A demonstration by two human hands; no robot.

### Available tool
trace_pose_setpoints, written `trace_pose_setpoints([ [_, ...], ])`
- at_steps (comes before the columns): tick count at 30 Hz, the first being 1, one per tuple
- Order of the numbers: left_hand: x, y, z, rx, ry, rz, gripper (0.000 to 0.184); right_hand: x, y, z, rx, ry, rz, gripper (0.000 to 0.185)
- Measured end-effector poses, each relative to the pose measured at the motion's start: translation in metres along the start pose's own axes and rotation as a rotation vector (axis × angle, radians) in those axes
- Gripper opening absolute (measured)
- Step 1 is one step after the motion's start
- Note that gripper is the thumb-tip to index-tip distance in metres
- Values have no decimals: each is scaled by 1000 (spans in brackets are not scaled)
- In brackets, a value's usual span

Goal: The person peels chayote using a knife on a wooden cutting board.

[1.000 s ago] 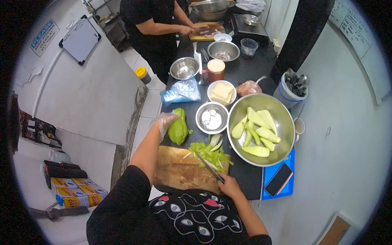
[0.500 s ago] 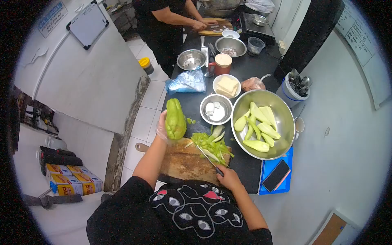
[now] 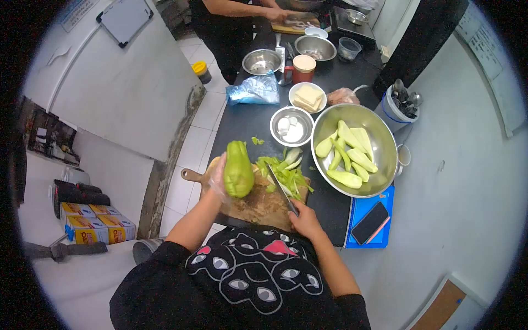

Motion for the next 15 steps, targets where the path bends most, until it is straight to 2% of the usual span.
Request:
trace_pose_setpoints([
  [2, 10, -36, 22, -34, 42, 161, 50, 0, 0, 0, 29, -9, -9, 42],
  [5, -30, 16, 14, -193, 18, -37, 48, -2, 0, 8, 75, -39, -5, 48],
  [8, -27, 22, 7, -139, -6, 97, 51, -3, 1, 16, 10, -72, -33, 37],
  [11, -42, 42, -5, 81, 88, 38, 56, 8, 4, 16, 165, 170, 99, 25],
  [15, -39, 34, 0, 280, 225, -174, 59, 24, 26, 29, 481, 189, 141, 24],
])
Point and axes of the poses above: each hand's wrist, its own x-axis towards the middle knuckle, its own y-axis out of the palm, z = x × y, the point moved 3 cm from there along x, towards the middle knuckle, and after that the axes turned 11 degrees about x, right-handed, at the moved point
